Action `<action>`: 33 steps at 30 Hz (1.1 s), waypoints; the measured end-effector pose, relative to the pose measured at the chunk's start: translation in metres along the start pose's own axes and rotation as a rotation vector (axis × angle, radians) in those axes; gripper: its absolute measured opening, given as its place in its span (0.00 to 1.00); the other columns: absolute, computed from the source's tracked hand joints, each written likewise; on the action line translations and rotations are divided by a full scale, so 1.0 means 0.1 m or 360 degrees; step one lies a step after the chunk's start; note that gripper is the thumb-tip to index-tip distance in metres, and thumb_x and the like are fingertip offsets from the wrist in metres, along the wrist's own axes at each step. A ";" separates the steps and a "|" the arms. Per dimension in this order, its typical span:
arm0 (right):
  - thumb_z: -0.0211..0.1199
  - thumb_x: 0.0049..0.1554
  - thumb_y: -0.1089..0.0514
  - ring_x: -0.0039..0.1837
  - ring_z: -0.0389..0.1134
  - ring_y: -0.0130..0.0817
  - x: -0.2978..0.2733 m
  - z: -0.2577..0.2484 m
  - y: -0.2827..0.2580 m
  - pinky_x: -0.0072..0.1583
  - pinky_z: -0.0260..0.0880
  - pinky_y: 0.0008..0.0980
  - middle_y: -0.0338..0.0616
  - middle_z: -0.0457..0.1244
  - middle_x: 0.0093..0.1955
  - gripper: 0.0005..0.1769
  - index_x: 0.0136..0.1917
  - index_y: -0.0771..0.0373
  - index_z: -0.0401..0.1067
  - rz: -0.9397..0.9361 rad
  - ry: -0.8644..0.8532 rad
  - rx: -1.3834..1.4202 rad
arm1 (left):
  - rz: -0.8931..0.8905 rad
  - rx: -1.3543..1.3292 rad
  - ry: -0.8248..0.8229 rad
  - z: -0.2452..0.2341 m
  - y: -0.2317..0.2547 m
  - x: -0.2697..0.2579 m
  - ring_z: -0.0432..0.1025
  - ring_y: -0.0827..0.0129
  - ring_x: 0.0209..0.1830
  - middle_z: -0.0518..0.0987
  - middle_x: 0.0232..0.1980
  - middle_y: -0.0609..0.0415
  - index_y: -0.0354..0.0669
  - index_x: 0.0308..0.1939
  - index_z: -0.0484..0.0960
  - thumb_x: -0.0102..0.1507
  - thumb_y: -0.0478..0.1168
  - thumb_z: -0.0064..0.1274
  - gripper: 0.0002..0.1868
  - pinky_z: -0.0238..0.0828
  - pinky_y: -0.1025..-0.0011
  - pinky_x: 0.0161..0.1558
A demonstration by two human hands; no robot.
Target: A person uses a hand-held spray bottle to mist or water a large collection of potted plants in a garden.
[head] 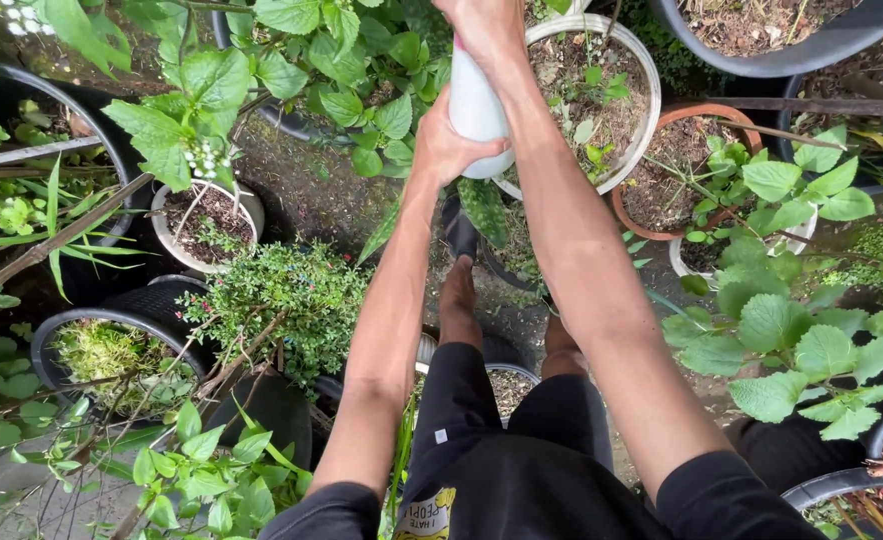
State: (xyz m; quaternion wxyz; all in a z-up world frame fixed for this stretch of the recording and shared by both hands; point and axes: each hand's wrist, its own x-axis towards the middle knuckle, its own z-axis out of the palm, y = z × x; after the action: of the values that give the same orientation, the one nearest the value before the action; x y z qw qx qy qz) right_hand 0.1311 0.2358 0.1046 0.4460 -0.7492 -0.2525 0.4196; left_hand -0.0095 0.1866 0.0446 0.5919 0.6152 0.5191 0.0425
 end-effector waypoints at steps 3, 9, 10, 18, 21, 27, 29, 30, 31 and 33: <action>0.76 0.47 0.44 0.54 0.73 0.33 0.20 0.00 0.33 0.50 0.77 0.34 0.40 0.70 0.58 0.31 0.59 0.51 0.68 -0.0018 -0.0023 0.0024 | -0.0021 -0.0030 -0.0020 0.03 0.04 0.02 0.73 0.51 0.64 0.77 0.64 0.43 0.43 0.71 0.63 0.42 0.48 0.77 0.57 0.75 0.44 0.65; 0.72 0.51 0.50 0.39 0.69 0.26 0.14 -0.07 0.31 0.38 0.73 0.28 0.37 0.67 0.45 0.20 0.52 0.57 0.68 0.0107 0.0093 -0.0038 | 0.0007 0.0029 -0.0022 0.07 0.05 -0.02 0.77 0.56 0.56 0.81 0.59 0.49 0.51 0.64 0.69 0.40 0.55 0.72 0.51 0.80 0.53 0.54; 0.74 0.51 0.48 0.40 0.67 0.24 0.06 -0.12 0.24 0.39 0.72 0.26 0.34 0.66 0.45 0.20 0.50 0.54 0.68 0.0045 -0.0014 0.0038 | 0.0026 0.0010 -0.0041 0.07 0.03 -0.04 0.76 0.55 0.57 0.81 0.59 0.48 0.50 0.65 0.68 0.40 0.54 0.73 0.51 0.80 0.53 0.55; 0.74 0.53 0.54 0.33 0.63 0.25 -0.28 -0.73 0.61 0.36 0.70 0.27 0.36 0.64 0.34 0.14 0.39 0.56 0.68 0.0151 0.0395 0.0084 | 0.0007 0.0088 -0.0392 0.41 0.38 -0.30 0.78 0.60 0.49 0.82 0.51 0.53 0.52 0.54 0.71 0.40 0.53 0.70 0.41 0.78 0.61 0.39; 0.77 0.47 0.50 0.39 0.65 0.23 -0.36 -1.15 0.52 0.37 0.70 0.20 0.36 0.65 0.42 0.21 0.49 0.56 0.71 0.0225 0.0326 0.0380 | 0.0071 0.0187 -0.0477 0.74 0.46 -0.20 0.77 0.63 0.49 0.83 0.50 0.57 0.56 0.52 0.74 0.38 0.53 0.71 0.40 0.72 0.66 0.40; 0.72 0.53 0.59 0.35 0.66 0.29 -0.27 -1.67 0.48 0.40 0.70 0.32 0.38 0.63 0.34 0.11 0.39 0.59 0.68 -0.0274 0.0554 0.0255 | 0.0413 0.0060 -0.0463 1.09 0.76 -0.07 0.78 0.59 0.53 0.82 0.55 0.52 0.53 0.61 0.70 0.41 0.53 0.73 0.46 0.83 0.54 0.51; 0.77 0.53 0.42 0.65 0.66 0.44 -0.33 -1.75 0.33 0.61 0.70 0.45 0.49 0.62 0.66 0.39 0.67 0.53 0.59 -0.0205 0.0450 0.0074 | 0.0468 0.0093 -0.0472 1.13 0.79 -0.03 0.77 0.52 0.59 0.79 0.60 0.46 0.48 0.62 0.67 0.43 0.53 0.75 0.48 0.83 0.46 0.57; 0.77 0.53 0.42 0.65 0.66 0.44 -0.27 -1.73 0.36 0.61 0.70 0.45 0.49 0.62 0.66 0.39 0.67 0.53 0.59 -0.0204 0.0469 0.0083 | 0.0476 0.0106 -0.0486 1.09 0.89 -0.06 0.77 0.52 0.59 0.79 0.60 0.46 0.48 0.62 0.67 0.43 0.53 0.75 0.48 0.83 0.46 0.57; 0.75 0.52 0.46 0.56 0.67 0.39 -0.21 -1.71 0.39 0.55 0.69 0.41 0.44 0.65 0.56 0.28 0.58 0.55 0.64 -0.0288 0.0623 0.0033 | 0.0413 0.0147 -0.0475 1.06 0.98 -0.09 0.77 0.54 0.55 0.81 0.58 0.49 0.49 0.61 0.68 0.41 0.53 0.74 0.48 0.83 0.51 0.52; 0.73 0.51 0.51 0.47 0.68 0.34 -0.19 -1.72 0.40 0.49 0.68 0.37 0.39 0.67 0.46 0.17 0.49 0.56 0.69 -0.0361 0.0787 -0.0025 | 0.0349 0.0186 -0.0480 1.06 1.06 -0.12 0.78 0.57 0.52 0.82 0.55 0.51 0.50 0.60 0.70 0.39 0.54 0.73 0.48 0.83 0.57 0.46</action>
State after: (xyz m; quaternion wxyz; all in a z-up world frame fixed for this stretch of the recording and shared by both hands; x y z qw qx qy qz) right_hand 0.2686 0.1238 0.1198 0.5325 -0.7993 -0.2213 0.1694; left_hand 0.1177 0.1311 0.1022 0.6181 0.7007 0.3561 -0.0160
